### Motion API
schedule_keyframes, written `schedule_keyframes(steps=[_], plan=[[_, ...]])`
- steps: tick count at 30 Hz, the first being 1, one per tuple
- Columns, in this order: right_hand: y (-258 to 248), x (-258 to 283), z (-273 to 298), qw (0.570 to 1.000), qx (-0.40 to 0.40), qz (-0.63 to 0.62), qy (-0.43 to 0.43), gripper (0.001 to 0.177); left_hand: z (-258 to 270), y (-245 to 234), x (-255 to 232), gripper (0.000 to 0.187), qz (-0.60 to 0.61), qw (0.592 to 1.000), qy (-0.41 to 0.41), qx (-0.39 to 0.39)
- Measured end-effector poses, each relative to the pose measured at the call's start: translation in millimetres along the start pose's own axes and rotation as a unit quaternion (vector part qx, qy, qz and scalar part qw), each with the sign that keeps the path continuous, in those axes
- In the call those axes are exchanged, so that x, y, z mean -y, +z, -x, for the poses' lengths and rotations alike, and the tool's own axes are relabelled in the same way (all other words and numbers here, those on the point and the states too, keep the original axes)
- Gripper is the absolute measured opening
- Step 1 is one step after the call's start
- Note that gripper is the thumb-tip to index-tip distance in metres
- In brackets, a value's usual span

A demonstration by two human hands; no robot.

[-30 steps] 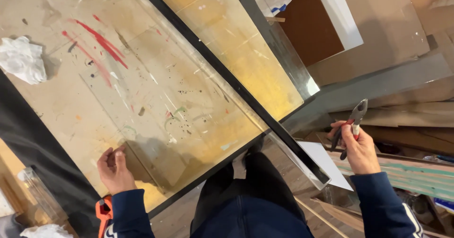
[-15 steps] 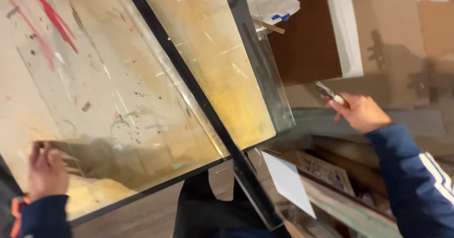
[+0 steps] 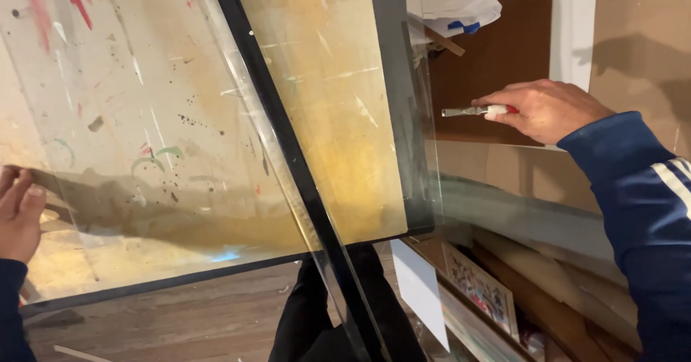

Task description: Measure and cut a piece of glass using a handheld glass cutter and pliers.

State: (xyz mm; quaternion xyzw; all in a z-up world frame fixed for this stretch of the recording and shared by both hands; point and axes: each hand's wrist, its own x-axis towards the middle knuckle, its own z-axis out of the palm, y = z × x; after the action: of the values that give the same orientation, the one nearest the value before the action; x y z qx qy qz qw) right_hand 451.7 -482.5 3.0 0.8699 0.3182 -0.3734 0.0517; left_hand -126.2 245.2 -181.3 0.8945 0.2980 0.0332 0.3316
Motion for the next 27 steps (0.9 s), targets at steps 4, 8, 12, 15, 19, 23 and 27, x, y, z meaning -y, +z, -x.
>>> schedule_keyframes(steps=[4,8,12,15,19,23,27], plan=[[-4.8,-5.1,-12.5,1.000,0.010,0.020,-0.015,0.043,3.4,5.9,16.4,0.056,0.039,0.998,-0.050,0.000],[-13.1,-1.7,-16.2,0.999,0.024,0.040,-0.023,0.044,-2.4,7.5,22.6,0.057,0.054,0.997,-0.062,0.012],[-18.3,2.4,-18.5,0.999,0.037,0.031,-0.020,0.043,3.0,9.8,19.8,0.055,0.057,0.996,-0.063,0.008],[-13.1,-6.4,-25.5,0.997,0.020,0.037,-0.061,0.043,4.2,8.0,-5.7,0.050,0.046,0.998,-0.037,-0.002],[-13.5,-8.3,-28.1,0.994,0.001,0.067,-0.083,0.042,0.9,5.5,-25.9,0.047,0.031,0.999,-0.013,0.004],[-14.6,-7.1,-30.4,0.993,0.003,0.080,-0.082,0.041,4.2,5.9,-15.5,0.049,0.022,0.999,-0.031,0.010],[-14.1,-9.8,-32.2,0.992,0.000,0.093,-0.085,0.040,1.6,6.7,-5.8,0.051,0.010,0.999,-0.044,0.012]])
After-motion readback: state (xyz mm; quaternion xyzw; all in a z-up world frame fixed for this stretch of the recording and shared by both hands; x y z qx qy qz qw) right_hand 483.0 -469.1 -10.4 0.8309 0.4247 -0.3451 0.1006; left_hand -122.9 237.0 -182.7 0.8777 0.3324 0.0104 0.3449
